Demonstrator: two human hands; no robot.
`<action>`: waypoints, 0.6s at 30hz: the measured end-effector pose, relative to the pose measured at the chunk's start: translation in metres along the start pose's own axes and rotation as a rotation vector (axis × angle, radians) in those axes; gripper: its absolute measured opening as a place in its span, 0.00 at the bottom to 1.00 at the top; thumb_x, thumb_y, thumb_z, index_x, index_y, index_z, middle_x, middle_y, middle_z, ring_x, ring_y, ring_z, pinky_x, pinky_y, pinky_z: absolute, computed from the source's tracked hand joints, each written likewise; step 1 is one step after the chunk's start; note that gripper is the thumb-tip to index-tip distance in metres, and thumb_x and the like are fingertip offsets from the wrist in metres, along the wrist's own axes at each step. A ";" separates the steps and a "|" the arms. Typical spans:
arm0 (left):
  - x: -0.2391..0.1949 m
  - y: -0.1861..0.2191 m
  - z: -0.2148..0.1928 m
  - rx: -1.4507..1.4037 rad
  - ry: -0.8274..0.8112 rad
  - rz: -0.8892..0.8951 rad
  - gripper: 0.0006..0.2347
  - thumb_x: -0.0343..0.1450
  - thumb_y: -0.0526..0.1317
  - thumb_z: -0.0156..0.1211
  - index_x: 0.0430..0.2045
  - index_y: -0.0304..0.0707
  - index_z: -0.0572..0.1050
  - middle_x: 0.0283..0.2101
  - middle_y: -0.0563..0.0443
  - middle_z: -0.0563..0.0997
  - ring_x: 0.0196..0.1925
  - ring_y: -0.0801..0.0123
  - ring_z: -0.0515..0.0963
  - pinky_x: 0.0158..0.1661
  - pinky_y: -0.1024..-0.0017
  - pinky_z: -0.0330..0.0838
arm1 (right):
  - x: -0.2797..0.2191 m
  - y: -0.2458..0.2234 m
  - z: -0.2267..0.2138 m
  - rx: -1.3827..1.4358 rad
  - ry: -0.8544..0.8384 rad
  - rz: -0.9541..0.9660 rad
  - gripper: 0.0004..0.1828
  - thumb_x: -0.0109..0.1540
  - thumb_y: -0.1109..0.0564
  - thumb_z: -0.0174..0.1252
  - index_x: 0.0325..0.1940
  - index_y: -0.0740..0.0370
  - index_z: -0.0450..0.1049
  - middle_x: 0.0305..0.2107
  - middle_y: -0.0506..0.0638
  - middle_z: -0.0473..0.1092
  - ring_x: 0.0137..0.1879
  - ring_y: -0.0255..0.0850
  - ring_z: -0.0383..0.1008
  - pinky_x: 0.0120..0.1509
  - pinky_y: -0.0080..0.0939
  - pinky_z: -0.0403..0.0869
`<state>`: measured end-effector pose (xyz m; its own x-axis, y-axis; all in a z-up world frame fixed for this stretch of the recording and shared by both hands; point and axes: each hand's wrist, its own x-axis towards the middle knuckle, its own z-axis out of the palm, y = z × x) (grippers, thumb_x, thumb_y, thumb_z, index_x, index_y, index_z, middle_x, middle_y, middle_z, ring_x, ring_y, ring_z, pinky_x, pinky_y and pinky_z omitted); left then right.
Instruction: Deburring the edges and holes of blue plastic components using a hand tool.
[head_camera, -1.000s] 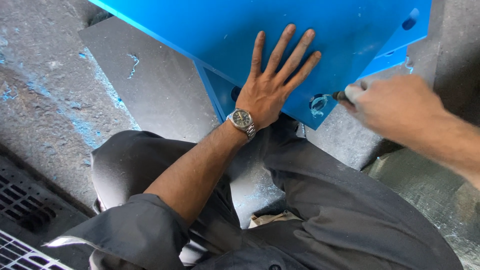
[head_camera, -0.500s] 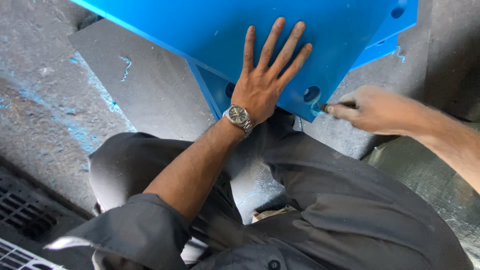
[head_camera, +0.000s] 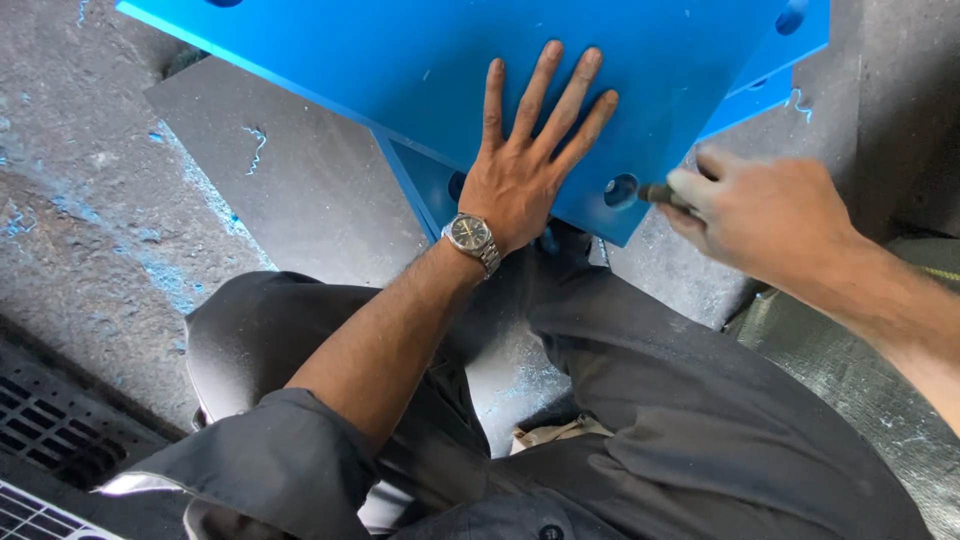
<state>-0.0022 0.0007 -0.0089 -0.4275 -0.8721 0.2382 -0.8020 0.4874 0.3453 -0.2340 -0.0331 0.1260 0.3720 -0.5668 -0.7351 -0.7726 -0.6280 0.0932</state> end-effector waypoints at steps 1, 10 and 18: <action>0.000 0.001 -0.001 0.031 -0.017 -0.002 0.37 0.73 0.30 0.63 0.77 0.55 0.50 0.80 0.49 0.39 0.83 0.53 0.36 0.76 0.35 0.24 | 0.002 -0.002 -0.004 -0.078 0.114 -0.062 0.20 0.66 0.38 0.53 0.47 0.53 0.78 0.30 0.46 0.73 0.28 0.37 0.76 0.27 0.38 0.76; 0.000 0.001 -0.004 0.040 -0.047 -0.012 0.38 0.72 0.29 0.62 0.77 0.54 0.51 0.80 0.48 0.39 0.84 0.51 0.36 0.77 0.33 0.24 | 0.018 -0.003 -0.030 -0.310 0.404 -0.257 0.19 0.66 0.40 0.54 0.44 0.54 0.80 0.32 0.51 0.76 0.30 0.39 0.80 0.27 0.39 0.77; -0.002 0.004 -0.002 0.080 -0.034 -0.019 0.40 0.71 0.28 0.64 0.78 0.56 0.50 0.80 0.50 0.37 0.82 0.54 0.35 0.76 0.39 0.24 | 0.004 -0.010 -0.016 -0.085 -0.050 0.072 0.24 0.72 0.38 0.44 0.46 0.56 0.78 0.19 0.51 0.73 0.22 0.43 0.76 0.26 0.46 0.76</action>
<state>-0.0035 0.0042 -0.0061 -0.4246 -0.8827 0.2013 -0.8404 0.4670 0.2751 -0.2166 -0.0377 0.1327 0.2890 -0.5862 -0.7569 -0.7495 -0.6304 0.2021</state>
